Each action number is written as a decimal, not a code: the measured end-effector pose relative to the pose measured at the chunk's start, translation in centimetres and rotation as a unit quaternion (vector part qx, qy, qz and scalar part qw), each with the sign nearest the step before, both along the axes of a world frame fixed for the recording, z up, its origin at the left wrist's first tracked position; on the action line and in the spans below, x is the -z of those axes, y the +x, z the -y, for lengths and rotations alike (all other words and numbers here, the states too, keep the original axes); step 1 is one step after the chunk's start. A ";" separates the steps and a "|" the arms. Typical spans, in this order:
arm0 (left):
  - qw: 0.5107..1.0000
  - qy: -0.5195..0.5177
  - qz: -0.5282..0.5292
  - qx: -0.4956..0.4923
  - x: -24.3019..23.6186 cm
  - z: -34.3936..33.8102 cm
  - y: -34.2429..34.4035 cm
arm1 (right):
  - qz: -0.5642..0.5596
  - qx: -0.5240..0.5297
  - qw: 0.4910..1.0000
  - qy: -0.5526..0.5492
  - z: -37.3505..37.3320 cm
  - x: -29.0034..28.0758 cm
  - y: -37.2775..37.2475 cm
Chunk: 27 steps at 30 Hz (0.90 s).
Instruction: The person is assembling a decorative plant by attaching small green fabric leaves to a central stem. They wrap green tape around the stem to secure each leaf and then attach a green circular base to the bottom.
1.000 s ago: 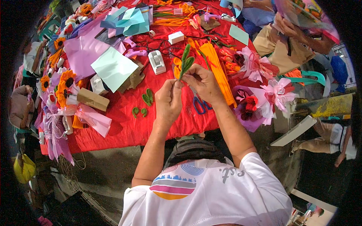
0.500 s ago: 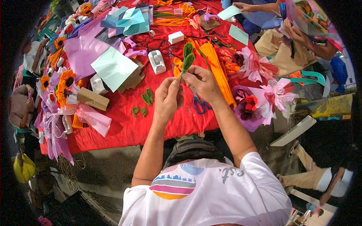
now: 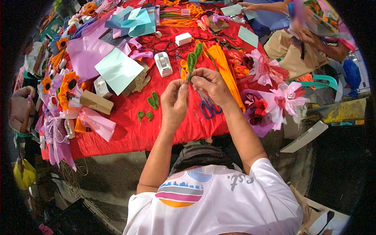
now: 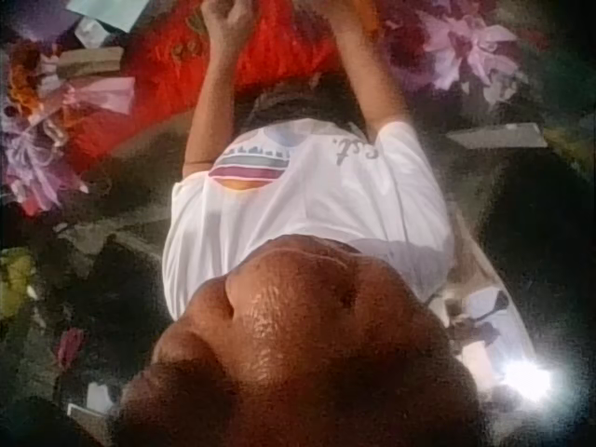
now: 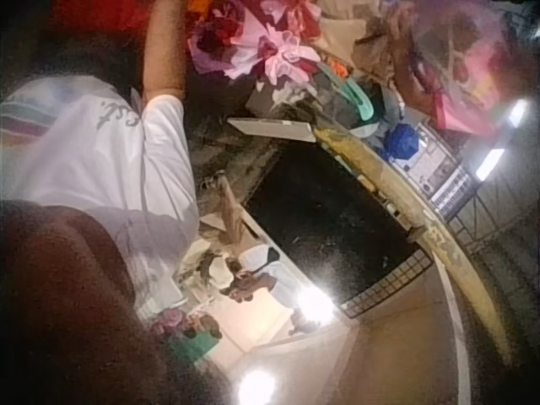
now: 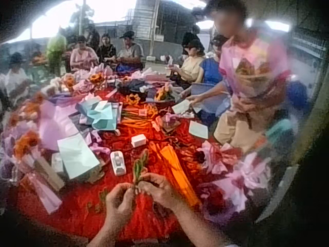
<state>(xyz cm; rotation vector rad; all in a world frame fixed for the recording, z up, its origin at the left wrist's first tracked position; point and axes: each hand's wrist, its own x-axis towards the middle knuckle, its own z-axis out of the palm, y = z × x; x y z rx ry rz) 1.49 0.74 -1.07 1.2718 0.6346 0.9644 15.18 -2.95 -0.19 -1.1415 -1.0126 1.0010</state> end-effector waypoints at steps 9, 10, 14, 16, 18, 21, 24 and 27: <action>0.997 -0.045 0.035 0.061 0.1 -0.3 0.0 | -0.014 -0.018 0.999 0.026 -0.3 0.1 -0.1; 0.998 -0.038 0.029 0.047 0.2 -0.4 0.1 | 0.003 0.010 1.000 0.018 -0.3 0.0 -0.4; 1.000 -0.009 0.001 -0.022 0.3 0.0 0.8 | -0.018 0.071 0.997 0.010 -0.3 0.0 -0.8; 0.998 0.031 -0.018 -0.051 0.6 -0.2 0.7 | -0.020 0.070 0.997 0.004 -0.3 0.0 -1.1; 0.997 0.052 -0.010 -0.064 0.8 -0.3 0.8 | -0.021 0.069 0.997 -0.003 -0.3 0.0 -1.2; 0.998 0.030 0.025 -0.053 0.5 -0.2 0.6 | -0.004 0.056 0.998 0.012 -0.1 -0.2 -1.3; 0.998 -0.016 0.065 -0.007 0.1 -0.2 0.4 | -0.056 0.028 0.998 0.026 0.1 -0.4 -1.0; 0.996 -0.015 0.081 0.019 -0.5 -0.1 0.2 | -0.065 0.001 0.997 0.037 0.1 -0.5 -0.8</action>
